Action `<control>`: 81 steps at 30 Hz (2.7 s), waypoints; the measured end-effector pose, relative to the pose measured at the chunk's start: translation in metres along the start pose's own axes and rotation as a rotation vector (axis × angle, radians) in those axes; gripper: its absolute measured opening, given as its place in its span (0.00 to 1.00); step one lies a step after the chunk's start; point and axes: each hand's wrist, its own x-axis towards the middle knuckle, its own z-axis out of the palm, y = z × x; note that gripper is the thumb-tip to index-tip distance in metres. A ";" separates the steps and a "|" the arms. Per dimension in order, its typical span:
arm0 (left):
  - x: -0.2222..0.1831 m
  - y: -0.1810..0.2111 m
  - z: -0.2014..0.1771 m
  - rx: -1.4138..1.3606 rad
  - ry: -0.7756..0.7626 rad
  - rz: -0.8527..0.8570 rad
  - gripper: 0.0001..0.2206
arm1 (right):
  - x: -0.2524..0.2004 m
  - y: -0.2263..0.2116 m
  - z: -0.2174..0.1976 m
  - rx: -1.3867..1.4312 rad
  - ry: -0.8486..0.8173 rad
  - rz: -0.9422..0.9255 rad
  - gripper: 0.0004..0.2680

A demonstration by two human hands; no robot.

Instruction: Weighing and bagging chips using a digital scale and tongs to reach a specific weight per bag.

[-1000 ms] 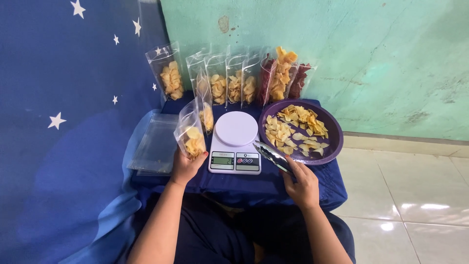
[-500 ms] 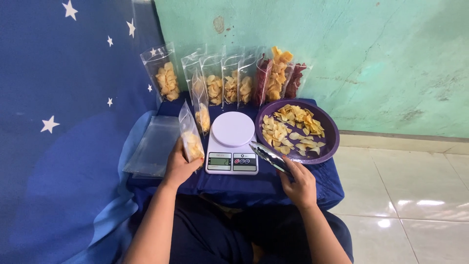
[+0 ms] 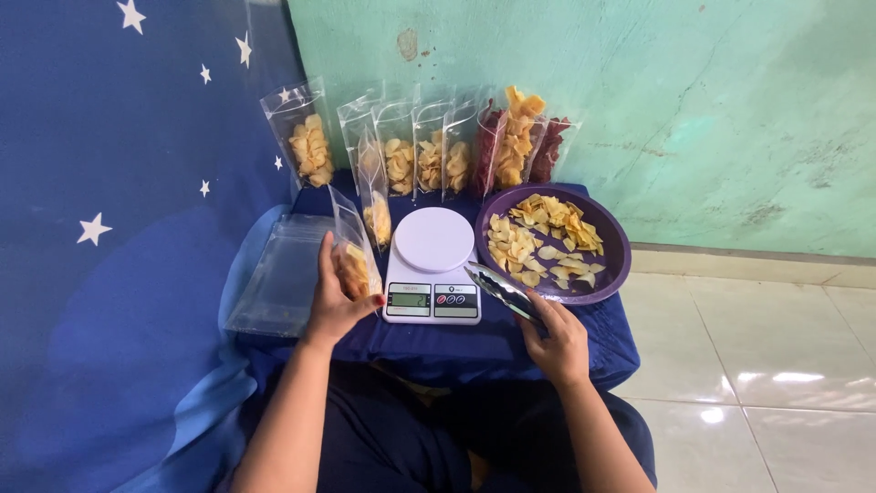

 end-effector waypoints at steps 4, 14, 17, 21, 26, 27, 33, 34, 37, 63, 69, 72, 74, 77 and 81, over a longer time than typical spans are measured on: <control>0.012 0.021 -0.002 -0.002 -0.033 -0.141 0.64 | 0.002 0.000 0.000 0.005 -0.011 0.004 0.16; 0.009 0.018 0.027 0.524 0.580 0.034 0.51 | 0.003 -0.004 -0.001 0.008 -0.001 0.014 0.16; 0.009 0.015 0.030 0.556 0.586 0.051 0.56 | 0.003 -0.005 -0.001 0.009 0.011 0.008 0.15; 0.009 0.007 0.033 0.554 0.645 0.045 0.44 | 0.003 -0.004 0.000 0.016 0.019 0.004 0.16; 0.013 0.020 0.039 0.481 0.662 0.177 0.44 | 0.004 -0.007 0.000 0.000 0.028 -0.005 0.16; 0.013 0.024 0.040 0.459 0.654 0.252 0.44 | 0.006 -0.011 -0.002 0.015 0.029 -0.005 0.15; 0.038 0.040 0.079 0.402 0.496 0.344 0.44 | 0.002 -0.003 0.001 0.041 0.115 0.006 0.15; 0.043 0.033 0.087 0.402 0.496 0.344 0.44 | 0.001 -0.003 0.000 0.041 0.115 0.006 0.15; 0.059 0.020 0.112 0.461 0.464 0.294 0.45 | 0.002 -0.004 -0.001 0.033 0.136 0.032 0.14; 0.082 -0.007 0.094 0.346 0.228 0.067 0.50 | 0.006 -0.005 -0.004 0.077 0.132 0.058 0.14; 0.081 -0.004 0.098 0.309 0.182 0.050 0.49 | 0.007 -0.007 -0.005 0.081 0.123 0.059 0.15; 0.082 -0.003 0.100 0.269 0.163 0.055 0.48 | 0.006 -0.005 -0.004 0.084 0.126 0.057 0.15; 0.084 -0.010 0.097 0.260 0.135 0.048 0.47 | 0.007 -0.007 -0.005 0.085 0.119 0.055 0.15; 0.086 -0.012 0.094 0.291 0.074 0.020 0.45 | 0.006 -0.006 -0.004 0.075 0.115 0.055 0.15; 0.088 -0.015 0.094 0.389 0.028 -0.048 0.43 | 0.006 -0.005 -0.004 0.051 0.112 0.060 0.15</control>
